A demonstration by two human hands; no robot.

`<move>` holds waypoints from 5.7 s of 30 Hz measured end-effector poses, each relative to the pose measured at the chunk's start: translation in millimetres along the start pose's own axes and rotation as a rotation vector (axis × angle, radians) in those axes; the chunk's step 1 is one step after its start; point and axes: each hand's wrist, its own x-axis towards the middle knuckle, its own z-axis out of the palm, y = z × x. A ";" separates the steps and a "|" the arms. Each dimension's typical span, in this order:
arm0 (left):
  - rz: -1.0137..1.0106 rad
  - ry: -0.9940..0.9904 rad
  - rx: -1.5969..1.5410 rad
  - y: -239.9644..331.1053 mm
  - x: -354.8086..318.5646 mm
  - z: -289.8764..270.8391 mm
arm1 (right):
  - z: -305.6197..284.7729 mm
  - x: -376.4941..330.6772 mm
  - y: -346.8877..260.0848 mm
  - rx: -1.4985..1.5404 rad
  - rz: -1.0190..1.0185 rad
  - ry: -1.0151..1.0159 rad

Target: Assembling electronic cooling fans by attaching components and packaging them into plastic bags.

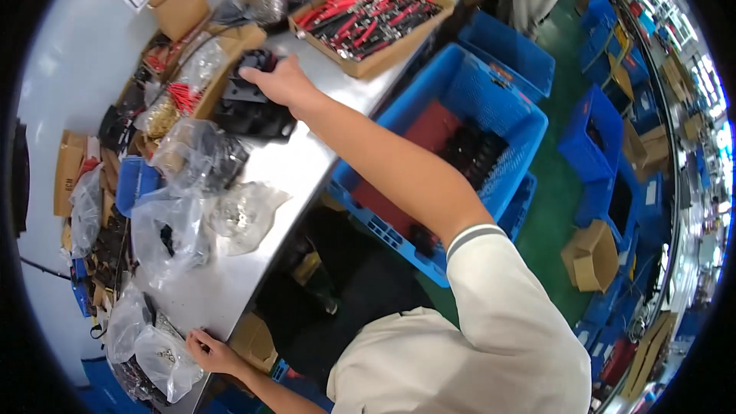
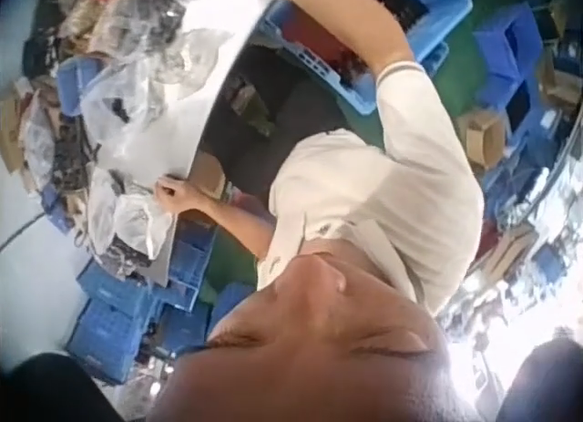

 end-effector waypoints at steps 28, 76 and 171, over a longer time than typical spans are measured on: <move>-0.094 0.047 0.203 28.5 8.8 3.0 | -303.1 -158.6 362.2 -1.835 0.132 0.303; -0.254 0.142 0.190 -22.4 1.7 -9.2 | -393.1 -124.6 338.3 -1.733 0.466 0.184; 0.639 -0.374 -0.354 343.2 56.0 141.6 | -95.1 -19.9 -118.5 0.054 0.112 -0.156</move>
